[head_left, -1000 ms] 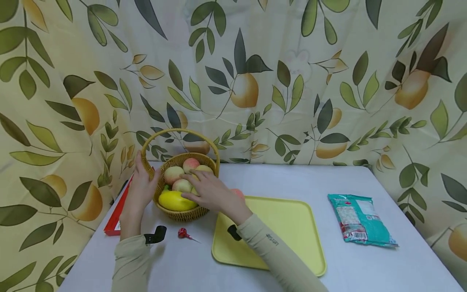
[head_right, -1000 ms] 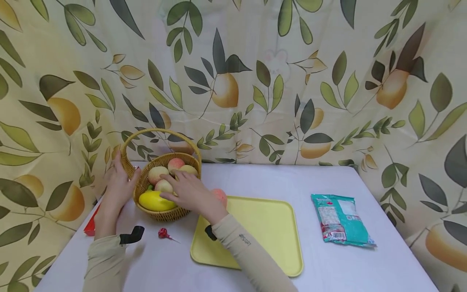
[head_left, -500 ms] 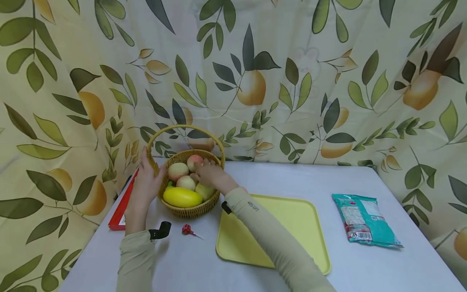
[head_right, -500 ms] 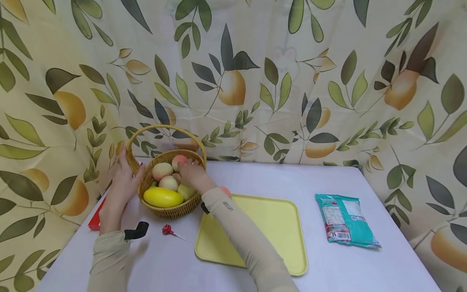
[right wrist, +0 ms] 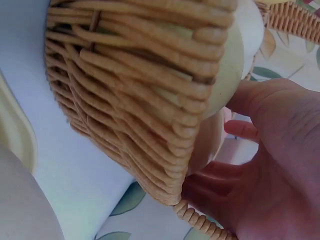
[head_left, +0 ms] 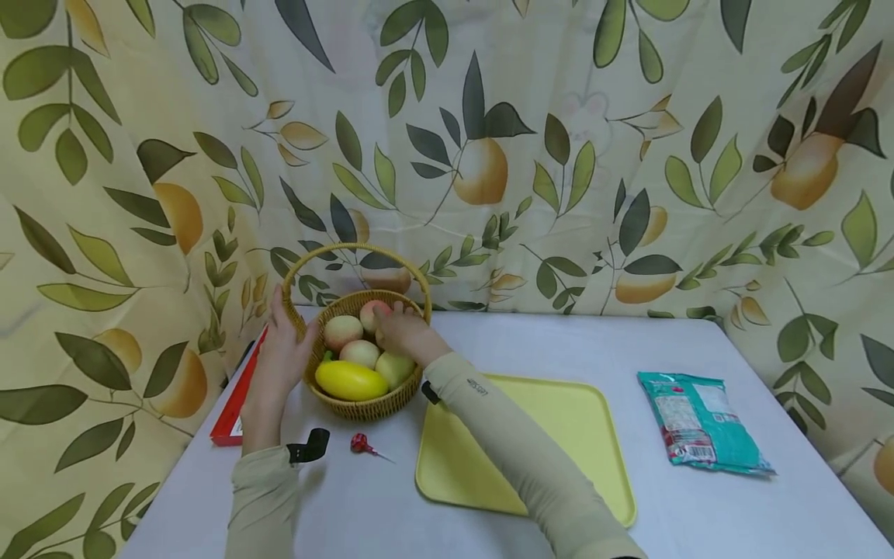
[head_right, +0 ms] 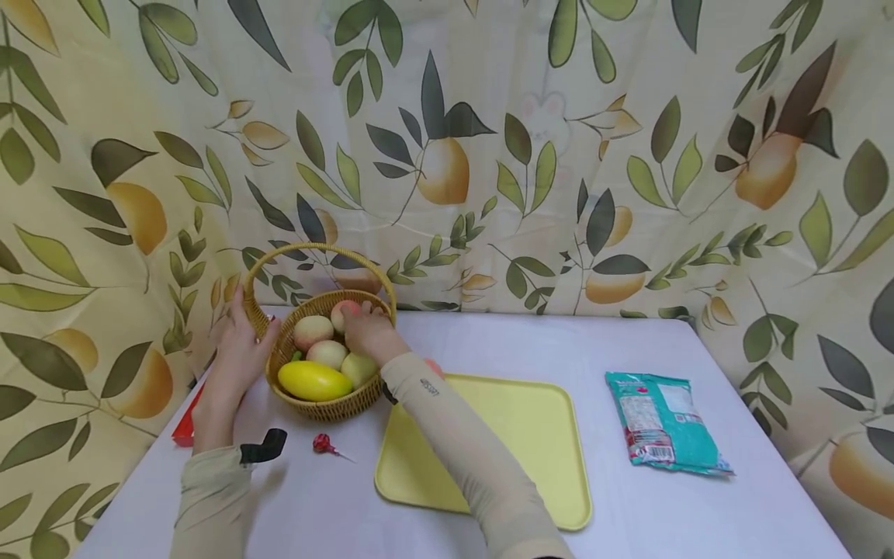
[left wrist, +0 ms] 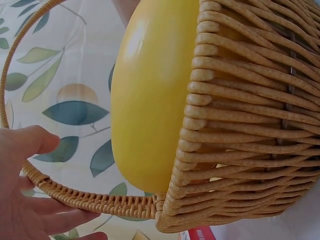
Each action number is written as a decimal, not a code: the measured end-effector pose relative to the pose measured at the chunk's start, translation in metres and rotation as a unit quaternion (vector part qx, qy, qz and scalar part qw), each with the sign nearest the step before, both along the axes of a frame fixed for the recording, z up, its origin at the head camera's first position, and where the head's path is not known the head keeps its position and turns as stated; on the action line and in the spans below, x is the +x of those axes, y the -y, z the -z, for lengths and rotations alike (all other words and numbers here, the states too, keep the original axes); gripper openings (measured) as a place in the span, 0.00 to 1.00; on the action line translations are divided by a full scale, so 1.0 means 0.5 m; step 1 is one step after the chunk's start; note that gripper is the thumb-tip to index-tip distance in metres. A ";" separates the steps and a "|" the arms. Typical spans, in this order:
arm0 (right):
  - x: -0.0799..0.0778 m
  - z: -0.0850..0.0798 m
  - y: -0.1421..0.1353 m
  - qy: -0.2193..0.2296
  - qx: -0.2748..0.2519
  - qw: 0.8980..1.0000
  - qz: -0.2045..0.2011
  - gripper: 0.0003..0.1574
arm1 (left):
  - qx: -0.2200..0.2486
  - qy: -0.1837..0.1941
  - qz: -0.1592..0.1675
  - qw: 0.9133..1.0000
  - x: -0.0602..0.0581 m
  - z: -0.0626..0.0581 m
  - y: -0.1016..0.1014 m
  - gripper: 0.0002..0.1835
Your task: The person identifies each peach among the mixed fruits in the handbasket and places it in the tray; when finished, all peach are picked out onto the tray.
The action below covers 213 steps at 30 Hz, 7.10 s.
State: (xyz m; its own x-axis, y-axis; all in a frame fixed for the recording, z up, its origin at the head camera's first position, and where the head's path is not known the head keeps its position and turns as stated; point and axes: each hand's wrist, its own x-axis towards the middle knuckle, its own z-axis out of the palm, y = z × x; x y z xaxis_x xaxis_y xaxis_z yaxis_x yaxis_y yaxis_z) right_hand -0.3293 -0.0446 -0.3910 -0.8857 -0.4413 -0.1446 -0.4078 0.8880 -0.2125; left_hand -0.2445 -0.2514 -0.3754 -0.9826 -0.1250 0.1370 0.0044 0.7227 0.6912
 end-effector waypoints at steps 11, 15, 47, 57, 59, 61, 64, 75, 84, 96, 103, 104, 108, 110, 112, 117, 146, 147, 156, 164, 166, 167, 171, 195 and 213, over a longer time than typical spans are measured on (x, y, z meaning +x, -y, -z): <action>-0.003 -0.004 -0.003 -0.040 0.015 0.999 -0.007 0.36 | -0.004 -0.014 -0.001 1.000 -0.002 0.011 0.000 0.50; -0.004 -0.006 -0.003 -0.053 0.009 0.998 -0.010 0.38 | -0.009 -0.011 -0.005 1.000 -0.004 0.006 0.000 0.49; 0.128 -0.021 -0.118 -0.192 -0.134 0.971 -0.053 0.39 | 0.001 -0.004 0.003 1.000 -0.012 -0.002 -0.007 0.50; 0.234 0.018 -0.232 -0.127 -0.230 0.965 -0.025 0.30 | -0.038 -0.003 0.011 0.999 -0.005 -0.013 0.009 0.50; 0.237 0.013 -0.253 -0.106 -0.249 0.962 -0.023 0.31 | -0.037 -0.005 0.014 0.999 -0.006 -0.016 0.012 0.50; 0.235 0.004 -0.273 -0.088 -0.264 0.960 -0.025 0.31 | -0.034 -0.009 0.014 0.999 -0.007 -0.019 0.015 0.50; 0.230 -0.009 -0.304 -0.076 -0.274 0.958 -0.034 0.32 | -0.031 -0.014 0.011 0.999 -0.007 -0.021 0.020 0.50; 0.226 -0.031 -0.401 -0.068 -0.260 0.963 -0.031 0.31 | -0.011 -0.005 0.008 1.000 -0.009 0.001 0.006 0.50; 0.228 -0.034 -0.423 -0.061 -0.259 0.963 -0.036 0.47 | -0.016 -0.007 0.004 1.000 -0.006 0.005 0.010 0.49; 0.224 -0.029 -0.447 -0.027 -0.265 0.964 -0.015 0.31 | -0.007 -0.003 0.001 1.000 -0.008 0.006 0.003 0.49; 0.218 -0.026 -0.455 -0.027 -0.246 0.969 0.001 0.35 | -0.011 -0.004 -0.002 1.000 -0.008 0.004 0.003 0.50; 0.217 -0.026 -0.457 -0.026 -0.245 0.969 0.004 0.37 | -0.011 -0.006 -0.002 1.000 -0.008 0.004 0.003 0.49; 0.211 -0.020 -0.463 -0.026 -0.242 0.970 0.011 0.46 | -0.010 -0.006 -0.002 1.000 -0.008 0.003 0.003 0.50; 0.210 -0.018 -0.464 -0.026 -0.245 0.969 0.017 0.48 | -0.010 -0.004 -0.003 1.000 -0.008 0.003 0.003 0.50; 0.209 -0.018 -0.465 -0.029 -0.242 0.970 0.023 0.48 | -0.010 -0.001 -0.004 1.000 -0.009 0.004 0.003 0.50; 0.214 -0.019 -0.468 -0.035 -0.230 0.972 0.045 0.43 | -0.014 -0.001 -0.003 1.000 -0.010 0.005 0.001 0.50; 0.205 0.036 -0.452 0.059 -0.155 0.986 0.034 0.40 | -0.001 0.000 -0.005 1.000 -0.001 0.013 0.003 0.50; 0.205 0.036 -0.452 0.060 -0.153 0.986 0.032 0.40 | -0.001 0.001 -0.005 1.000 -0.001 0.013 0.003 0.50; 0.202 0.042 -0.451 0.064 -0.142 0.987 0.025 0.41 | -0.005 -0.001 -0.008 1.000 -0.003 0.008 -0.001 0.50; 0.201 0.041 -0.447 0.076 -0.143 0.986 0.034 0.42 | -0.003 -0.004 -0.006 1.000 -0.004 0.004 -0.003 0.50; 0.201 0.041 -0.446 0.081 -0.142 0.986 0.039 0.43 | -0.002 -0.002 -0.007 1.000 -0.003 0.003 -0.003 0.50; 0.201 0.041 -0.445 0.082 -0.141 0.986 0.040 0.43 | -0.001 -0.002 -0.007 1.000 -0.003 0.003 -0.003 0.50; 0.202 0.042 -0.441 0.087 -0.134 0.986 0.042 0.43 | 0.000 0.003 -0.008 1.000 -0.002 0.002 -0.004 0.50; 0.205 0.038 -0.439 0.104 -0.144 0.983 0.040 0.43 | -0.006 0.000 -0.011 1.000 -0.004 0.005 -0.004 0.50; 0.244 -0.007 -0.394 -0.082 -0.101 0.991 0.011 0.46 | -0.011 -0.001 -0.006 1.000 -0.008 0.004 -0.005 0.50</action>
